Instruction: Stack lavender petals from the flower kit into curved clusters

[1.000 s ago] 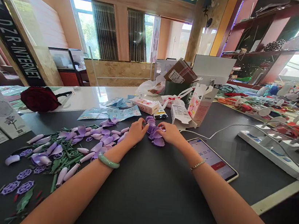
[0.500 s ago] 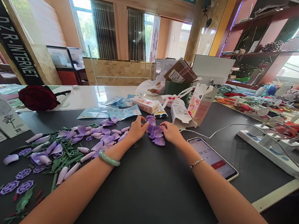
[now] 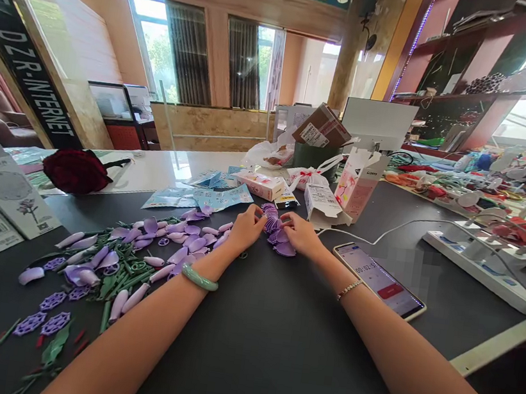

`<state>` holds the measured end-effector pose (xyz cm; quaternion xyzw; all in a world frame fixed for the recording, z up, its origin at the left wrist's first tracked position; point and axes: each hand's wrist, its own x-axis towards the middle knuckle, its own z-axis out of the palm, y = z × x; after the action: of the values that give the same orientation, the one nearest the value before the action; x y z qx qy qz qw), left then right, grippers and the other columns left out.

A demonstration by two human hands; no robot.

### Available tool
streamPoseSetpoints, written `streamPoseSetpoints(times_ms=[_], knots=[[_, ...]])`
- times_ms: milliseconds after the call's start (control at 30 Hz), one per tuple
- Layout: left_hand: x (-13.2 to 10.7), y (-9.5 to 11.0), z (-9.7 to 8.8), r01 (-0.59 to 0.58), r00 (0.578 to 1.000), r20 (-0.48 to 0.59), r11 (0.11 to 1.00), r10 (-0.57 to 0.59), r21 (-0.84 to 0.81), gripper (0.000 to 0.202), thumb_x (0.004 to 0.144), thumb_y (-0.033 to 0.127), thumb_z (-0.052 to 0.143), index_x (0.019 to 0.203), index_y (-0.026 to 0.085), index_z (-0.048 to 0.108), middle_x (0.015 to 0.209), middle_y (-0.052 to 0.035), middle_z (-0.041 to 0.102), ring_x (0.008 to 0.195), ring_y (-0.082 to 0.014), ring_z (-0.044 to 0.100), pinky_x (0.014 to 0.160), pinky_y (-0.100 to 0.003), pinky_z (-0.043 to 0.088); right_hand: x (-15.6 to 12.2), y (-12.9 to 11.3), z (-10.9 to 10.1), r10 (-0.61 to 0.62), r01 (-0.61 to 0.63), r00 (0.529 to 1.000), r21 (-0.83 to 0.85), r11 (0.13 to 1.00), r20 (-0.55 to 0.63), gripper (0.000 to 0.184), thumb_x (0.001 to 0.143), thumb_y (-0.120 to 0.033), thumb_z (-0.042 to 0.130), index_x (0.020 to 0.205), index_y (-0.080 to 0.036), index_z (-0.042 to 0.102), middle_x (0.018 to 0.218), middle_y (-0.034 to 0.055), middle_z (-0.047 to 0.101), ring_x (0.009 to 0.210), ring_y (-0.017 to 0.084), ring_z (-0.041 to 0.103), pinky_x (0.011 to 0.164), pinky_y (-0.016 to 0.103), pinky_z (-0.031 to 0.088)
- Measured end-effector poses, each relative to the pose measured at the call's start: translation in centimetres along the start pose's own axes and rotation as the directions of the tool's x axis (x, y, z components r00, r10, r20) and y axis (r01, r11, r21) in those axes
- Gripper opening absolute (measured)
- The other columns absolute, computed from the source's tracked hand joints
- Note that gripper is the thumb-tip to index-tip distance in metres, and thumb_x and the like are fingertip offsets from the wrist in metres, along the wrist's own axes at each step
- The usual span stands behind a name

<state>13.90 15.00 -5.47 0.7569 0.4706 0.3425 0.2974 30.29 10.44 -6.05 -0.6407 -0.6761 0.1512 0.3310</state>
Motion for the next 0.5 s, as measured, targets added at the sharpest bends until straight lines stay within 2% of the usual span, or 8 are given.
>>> streamPoseSetpoints(times_ms=[233, 500], knots=[[0.27, -0.39, 0.04, -0.035, 0.999, -0.037, 0.999, 0.036, 0.016, 0.033, 0.092, 0.034, 0.057, 0.119, 0.016, 0.056, 0.118, -0.0090, 0.060, 0.099, -0.0213, 0.062, 0.084, -0.042, 0.053, -0.53, -0.65, 0.08, -0.123, 0.123, 0.992, 0.007, 0.992, -0.013, 0.026, 0.093, -0.031, 0.057, 0.113, -0.016, 0.060, 0.104, 0.0053, 0.066, 0.090, 0.018, 0.065, 0.083, 0.040, 0.053], [0.72, -0.73, 0.49, 0.005, 0.993, -0.118, 1.000, -0.005, -0.005, 0.034, 0.092, 0.034, 0.057, 0.121, 0.016, 0.055, 0.118, -0.0092, 0.059, 0.099, -0.0216, 0.061, 0.083, -0.042, 0.053, -0.60, -0.69, -0.59, -0.116, 0.112, 0.991, -0.070, 0.991, -0.061, 0.025, 0.093, -0.031, 0.056, 0.112, -0.015, 0.060, 0.093, 0.0030, 0.067, 0.085, 0.017, 0.066, 0.083, 0.040, 0.053]])
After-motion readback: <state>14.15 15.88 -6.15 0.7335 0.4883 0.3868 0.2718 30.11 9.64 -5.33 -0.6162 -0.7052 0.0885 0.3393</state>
